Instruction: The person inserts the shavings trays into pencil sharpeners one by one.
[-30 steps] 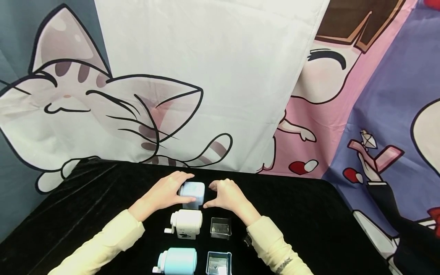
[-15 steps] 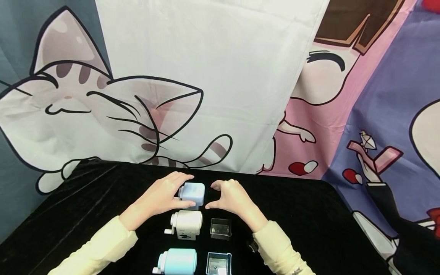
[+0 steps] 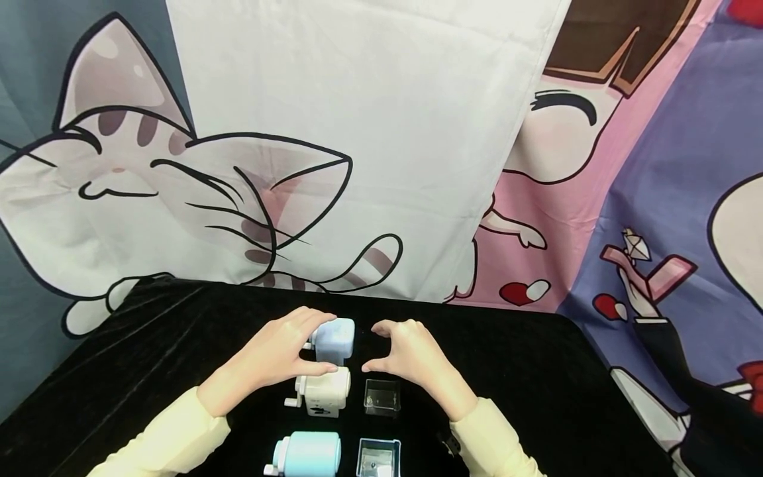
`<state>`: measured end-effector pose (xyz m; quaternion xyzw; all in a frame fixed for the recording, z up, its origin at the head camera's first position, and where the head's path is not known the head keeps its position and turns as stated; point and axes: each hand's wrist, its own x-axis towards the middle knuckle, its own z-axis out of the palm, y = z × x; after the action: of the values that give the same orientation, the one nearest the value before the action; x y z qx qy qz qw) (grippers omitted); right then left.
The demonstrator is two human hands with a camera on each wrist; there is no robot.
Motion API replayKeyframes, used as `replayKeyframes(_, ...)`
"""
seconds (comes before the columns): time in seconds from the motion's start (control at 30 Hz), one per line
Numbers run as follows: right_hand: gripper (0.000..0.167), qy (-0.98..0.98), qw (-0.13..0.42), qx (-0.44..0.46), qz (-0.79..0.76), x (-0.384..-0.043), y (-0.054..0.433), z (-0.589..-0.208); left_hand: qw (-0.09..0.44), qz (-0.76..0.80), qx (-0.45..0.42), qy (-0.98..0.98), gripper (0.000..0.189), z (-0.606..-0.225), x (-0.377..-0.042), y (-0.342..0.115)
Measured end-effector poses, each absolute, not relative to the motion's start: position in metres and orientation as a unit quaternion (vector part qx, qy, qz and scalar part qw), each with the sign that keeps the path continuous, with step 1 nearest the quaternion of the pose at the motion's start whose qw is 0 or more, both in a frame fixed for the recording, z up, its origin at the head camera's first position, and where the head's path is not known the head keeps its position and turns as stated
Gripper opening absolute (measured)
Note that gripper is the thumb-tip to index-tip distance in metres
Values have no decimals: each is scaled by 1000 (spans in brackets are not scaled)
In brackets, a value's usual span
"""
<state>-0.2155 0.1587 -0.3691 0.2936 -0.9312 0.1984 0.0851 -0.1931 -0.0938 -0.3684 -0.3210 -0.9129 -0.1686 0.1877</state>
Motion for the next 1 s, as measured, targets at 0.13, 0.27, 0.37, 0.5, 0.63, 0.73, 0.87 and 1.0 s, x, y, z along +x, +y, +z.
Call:
replayKeyframes(0.13, 58, -930, 95, 299, 190, -209, 160, -369, 180, -172, -320, -914, 74, -371, -190, -94)
replayKeyframes(0.27, 58, -928, 97, 304, 190, -205, 161, -369, 179, -167, -323, -914, 75, -373, -188, -95)
replayKeyframes(0.37, 59, -929, 92, 304, 192, -203, 162, -369, 178, -164, -324, -914, 75, -375, -187, -96)
replayKeyframes(0.5, 59, -929, 85, 304, 193, -200, 164, -370, 175, -163, -325, -915, 75, -378, -186, -97)
replayKeyframes(0.63, 58, -928, 78, 307, 196, -197, 165, -371, 178, -161, -332, -912, 75, -382, -184, -98)
replayKeyframes(0.73, 58, -927, 69, 309, 200, -195, 167, -372, 188, -156, -344, -906, 74, -384, -183, -98)
replayKeyframes(0.87, 59, -927, 61, 309, 201, -192, 169, -376, 205, -150, -363, -896, 72, -388, -181, -98)
replayKeyframes(1.0, 58, -927, 55, 311, 203, -189, 170, -380, 213, -148, -370, -892, 71, -392, -178, -98)
